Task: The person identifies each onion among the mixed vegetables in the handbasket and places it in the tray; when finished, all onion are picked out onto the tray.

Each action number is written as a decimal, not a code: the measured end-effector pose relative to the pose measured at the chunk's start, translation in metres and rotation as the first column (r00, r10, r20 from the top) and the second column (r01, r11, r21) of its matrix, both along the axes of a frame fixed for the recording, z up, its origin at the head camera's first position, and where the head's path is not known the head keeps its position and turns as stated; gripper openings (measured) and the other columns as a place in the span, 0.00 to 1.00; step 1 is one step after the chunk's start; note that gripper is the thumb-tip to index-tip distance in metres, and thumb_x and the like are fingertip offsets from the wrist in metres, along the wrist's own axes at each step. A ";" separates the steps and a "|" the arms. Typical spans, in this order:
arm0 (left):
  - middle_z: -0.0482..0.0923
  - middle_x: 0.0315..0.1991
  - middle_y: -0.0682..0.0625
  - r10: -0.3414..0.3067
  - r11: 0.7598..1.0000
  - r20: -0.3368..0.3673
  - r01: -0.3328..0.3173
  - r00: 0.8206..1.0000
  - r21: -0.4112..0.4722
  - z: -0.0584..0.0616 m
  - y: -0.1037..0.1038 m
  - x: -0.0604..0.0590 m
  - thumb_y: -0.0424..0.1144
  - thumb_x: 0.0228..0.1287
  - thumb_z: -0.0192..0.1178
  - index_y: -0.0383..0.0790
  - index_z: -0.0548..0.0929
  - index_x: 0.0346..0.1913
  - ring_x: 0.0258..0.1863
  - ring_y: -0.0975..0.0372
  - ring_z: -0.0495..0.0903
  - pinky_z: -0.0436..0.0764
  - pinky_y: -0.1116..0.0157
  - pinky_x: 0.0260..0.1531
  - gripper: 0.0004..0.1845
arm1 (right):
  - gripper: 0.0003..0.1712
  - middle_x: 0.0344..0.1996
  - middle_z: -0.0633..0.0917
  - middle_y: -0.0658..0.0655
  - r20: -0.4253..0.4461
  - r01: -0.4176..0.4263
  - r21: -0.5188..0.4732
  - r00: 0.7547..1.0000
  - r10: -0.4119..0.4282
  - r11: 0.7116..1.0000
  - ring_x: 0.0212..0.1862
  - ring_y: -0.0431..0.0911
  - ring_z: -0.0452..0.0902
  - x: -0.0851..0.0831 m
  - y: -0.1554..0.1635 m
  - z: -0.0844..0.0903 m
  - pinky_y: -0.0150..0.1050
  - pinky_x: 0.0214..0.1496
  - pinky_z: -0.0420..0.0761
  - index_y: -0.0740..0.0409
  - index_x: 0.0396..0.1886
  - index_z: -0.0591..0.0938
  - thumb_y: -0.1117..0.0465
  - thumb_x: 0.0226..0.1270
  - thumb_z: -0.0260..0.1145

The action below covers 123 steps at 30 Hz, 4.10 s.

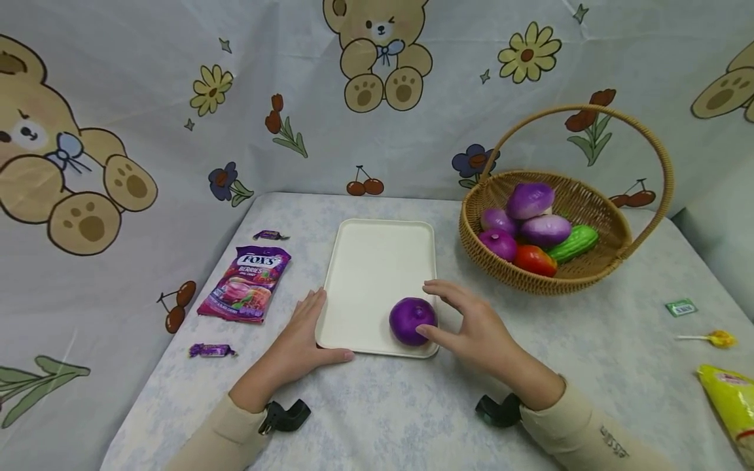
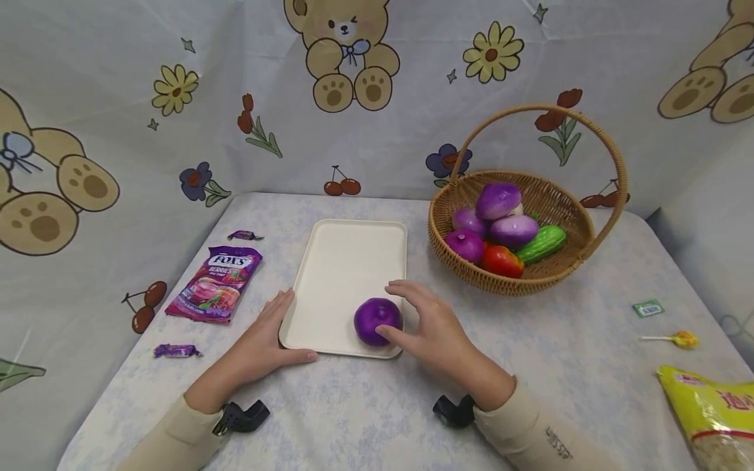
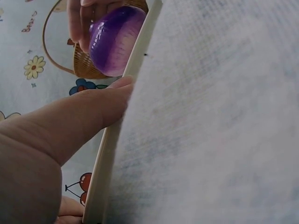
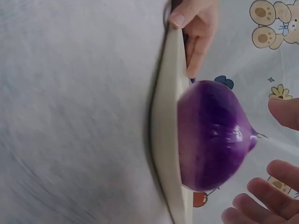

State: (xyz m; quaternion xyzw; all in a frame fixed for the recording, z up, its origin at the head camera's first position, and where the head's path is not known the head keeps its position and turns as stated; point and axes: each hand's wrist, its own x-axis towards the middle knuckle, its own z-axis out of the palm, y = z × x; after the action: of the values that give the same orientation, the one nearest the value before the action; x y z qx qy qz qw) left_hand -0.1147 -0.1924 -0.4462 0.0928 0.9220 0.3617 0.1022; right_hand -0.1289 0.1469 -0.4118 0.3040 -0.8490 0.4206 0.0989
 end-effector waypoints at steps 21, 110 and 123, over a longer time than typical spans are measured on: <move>0.39 0.85 0.43 -0.007 1.000 0.003 0.007 1.000 0.011 0.000 0.000 0.001 0.66 0.50 0.80 0.35 0.44 0.86 0.83 0.52 0.33 0.38 0.46 0.79 0.74 | 0.34 0.70 0.77 0.58 -0.227 0.132 0.164 0.969 -0.092 0.978 0.70 0.58 0.71 -0.046 0.056 0.099 0.61 0.67 0.76 0.61 0.67 0.81 0.57 0.63 0.82; 0.40 0.85 0.41 -0.052 0.999 -0.024 0.053 0.998 0.012 0.001 -0.001 0.002 0.67 0.51 0.79 0.32 0.44 0.85 0.83 0.50 0.33 0.36 0.48 0.79 0.74 | 0.50 0.62 0.75 0.76 0.153 0.217 0.501 0.931 -0.333 0.838 0.57 0.71 0.72 -0.162 0.123 0.121 0.73 0.54 0.78 0.66 0.78 0.66 0.33 0.74 0.65; 0.39 0.85 0.41 -0.050 0.999 -0.021 0.050 0.999 0.009 0.001 -0.001 0.002 0.68 0.51 0.78 0.33 0.43 0.85 0.83 0.51 0.33 0.36 0.48 0.79 0.74 | 0.51 0.70 0.72 0.69 0.135 0.229 0.349 0.947 -0.291 0.909 0.64 0.68 0.71 -0.126 0.078 0.139 0.73 0.56 0.79 0.56 0.81 0.68 0.31 0.69 0.69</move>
State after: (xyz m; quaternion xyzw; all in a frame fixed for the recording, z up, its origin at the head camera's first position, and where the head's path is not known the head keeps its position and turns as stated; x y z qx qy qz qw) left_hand -0.1129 -0.1938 -0.4457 0.1199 0.9187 0.3624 0.1012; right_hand -0.2544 0.2246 -0.2727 0.1600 -0.9457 0.2820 0.0234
